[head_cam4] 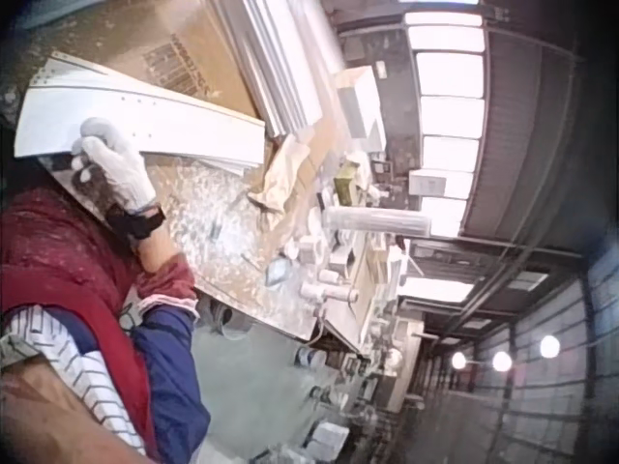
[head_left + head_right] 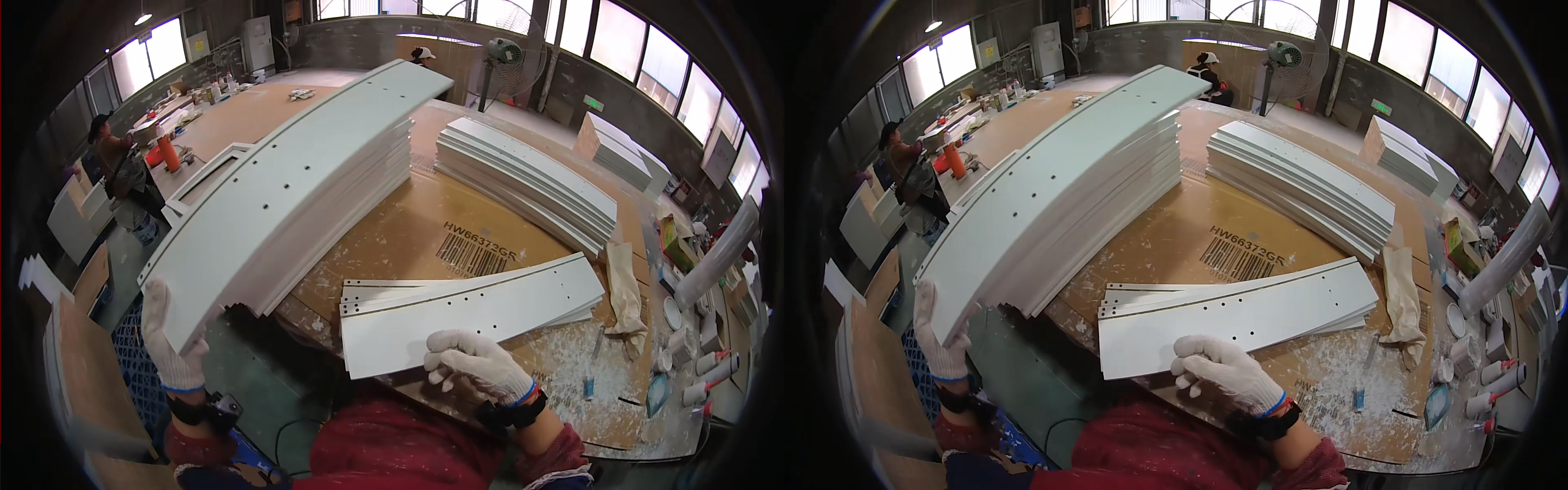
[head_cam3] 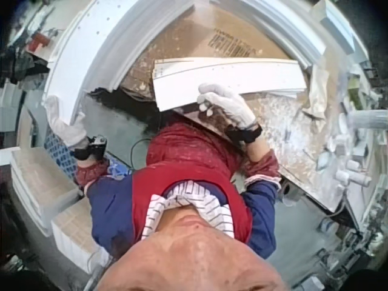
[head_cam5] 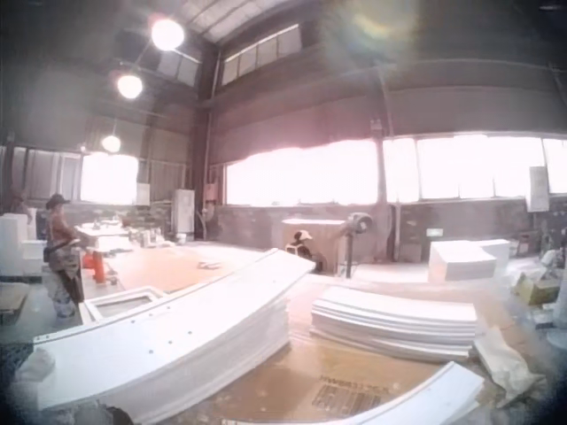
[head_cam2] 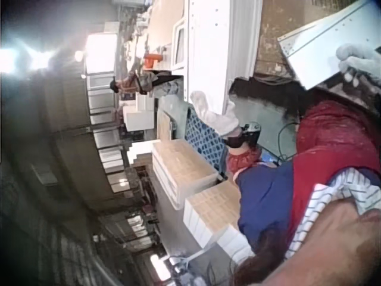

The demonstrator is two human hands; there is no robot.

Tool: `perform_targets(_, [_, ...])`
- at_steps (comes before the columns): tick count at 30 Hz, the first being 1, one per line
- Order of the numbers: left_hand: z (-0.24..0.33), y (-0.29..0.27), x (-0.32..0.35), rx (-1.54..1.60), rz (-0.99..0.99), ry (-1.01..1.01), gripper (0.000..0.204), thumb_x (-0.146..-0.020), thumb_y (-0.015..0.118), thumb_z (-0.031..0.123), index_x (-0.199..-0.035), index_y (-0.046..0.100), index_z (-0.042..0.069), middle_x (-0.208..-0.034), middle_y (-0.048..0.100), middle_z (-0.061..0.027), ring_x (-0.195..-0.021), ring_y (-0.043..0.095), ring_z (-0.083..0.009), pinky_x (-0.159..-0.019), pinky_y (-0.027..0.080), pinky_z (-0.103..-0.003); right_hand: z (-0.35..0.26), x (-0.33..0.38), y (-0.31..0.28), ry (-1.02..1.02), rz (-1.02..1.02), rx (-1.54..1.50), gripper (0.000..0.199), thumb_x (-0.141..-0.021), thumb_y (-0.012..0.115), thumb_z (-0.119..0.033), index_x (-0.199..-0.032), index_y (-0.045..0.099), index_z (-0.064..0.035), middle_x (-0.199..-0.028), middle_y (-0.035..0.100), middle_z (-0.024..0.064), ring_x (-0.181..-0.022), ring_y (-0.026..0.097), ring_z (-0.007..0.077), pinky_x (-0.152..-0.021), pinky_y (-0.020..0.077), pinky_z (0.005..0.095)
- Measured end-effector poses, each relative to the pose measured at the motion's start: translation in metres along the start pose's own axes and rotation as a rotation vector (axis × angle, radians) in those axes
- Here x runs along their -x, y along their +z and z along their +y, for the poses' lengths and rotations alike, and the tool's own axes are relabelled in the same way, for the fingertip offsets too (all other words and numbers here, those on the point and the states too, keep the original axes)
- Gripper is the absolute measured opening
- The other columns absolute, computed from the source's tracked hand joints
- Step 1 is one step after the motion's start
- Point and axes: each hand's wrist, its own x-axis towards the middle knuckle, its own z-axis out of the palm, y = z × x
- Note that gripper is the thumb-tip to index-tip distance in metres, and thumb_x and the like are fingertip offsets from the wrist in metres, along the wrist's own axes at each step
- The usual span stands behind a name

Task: The person sands the edges and surfaces of white wooden panels using a sanding block. They handle the panels one at a time, flipping them over to sand different sides, and place them back on a stack on the workbench.

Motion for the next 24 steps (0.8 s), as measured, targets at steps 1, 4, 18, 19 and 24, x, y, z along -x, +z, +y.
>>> perform_targets(1, [-0.007,0.023,-0.01,0.007,0.196,0.083,0.024,-0.098,0.053,0.021,-0.113,0.053,0.003,-0.095,0.065,-0.0099,-0.059,0.065,-0.0145,-0.045,0.056,-0.022,0.004,0.002,-0.003,0.002,0.033,-0.032,0.039,-0.096,0.055,-0.016,-0.128,0.046,0.0059,-0.107,0.061,0.0145,-0.089,0.063,0.0182,-0.074,0.0543,0.0289])
perform_targets(4, [-0.008,0.011,-0.051,0.01,0.12,0.052,0.025,-0.097,0.056,0.02,-0.114,0.054,0.003,-0.097,0.065,-0.0092,-0.067,0.068,-0.0161,-0.054,0.06,-0.027,0.008,0.011,-0.015,-0.005,0.061,-0.07,0.039,-0.096,0.056,-0.016,-0.127,0.047,0.0059,-0.105,0.06,0.013,-0.087,0.062,0.017,-0.072,0.0536,0.0282])
perform_targets(18, [0.04,-0.012,-0.108,-0.951,0.146,-0.284,0.047,-0.092,0.05,0.059,-0.081,0.056,0.014,-0.059,0.05,0.0037,-0.041,0.046,-0.0064,-0.032,0.031,-0.019,0.01,0.04,-0.038,0.039,0.253,-0.012,0.036,-0.096,0.055,-0.015,-0.125,0.049,0.0046,-0.1,0.06,0.0081,-0.083,0.059,0.0116,-0.069,0.0505,0.0245])
perform_targets(19, [0.063,-0.014,-0.11,-1.111,0.2,-0.343,0.051,-0.092,0.048,0.063,-0.07,0.053,0.017,-0.053,0.044,0.0068,-0.037,0.039,-0.0047,-0.031,0.025,-0.019,0.009,0.046,-0.042,0.036,0.255,-0.016,0.035,-0.096,0.055,-0.016,-0.125,0.05,0.0039,-0.098,0.061,0.0077,-0.082,0.059,0.0113,-0.068,0.0504,0.0243])
perform_targets(24, [0.025,0.003,-0.004,-0.735,-0.526,-0.326,0.04,-0.095,0.05,0.041,-0.081,0.055,0.004,-0.059,0.049,-0.0028,-0.047,0.047,-0.0125,-0.047,0.037,-0.026,-0.009,0.091,-0.069,0.132,0.503,0.394,0.026,-0.094,0.056,-0.021,-0.109,0.064,-0.0011,-0.081,0.066,0.0034,-0.07,0.061,0.0086,-0.06,0.0496,0.0247])
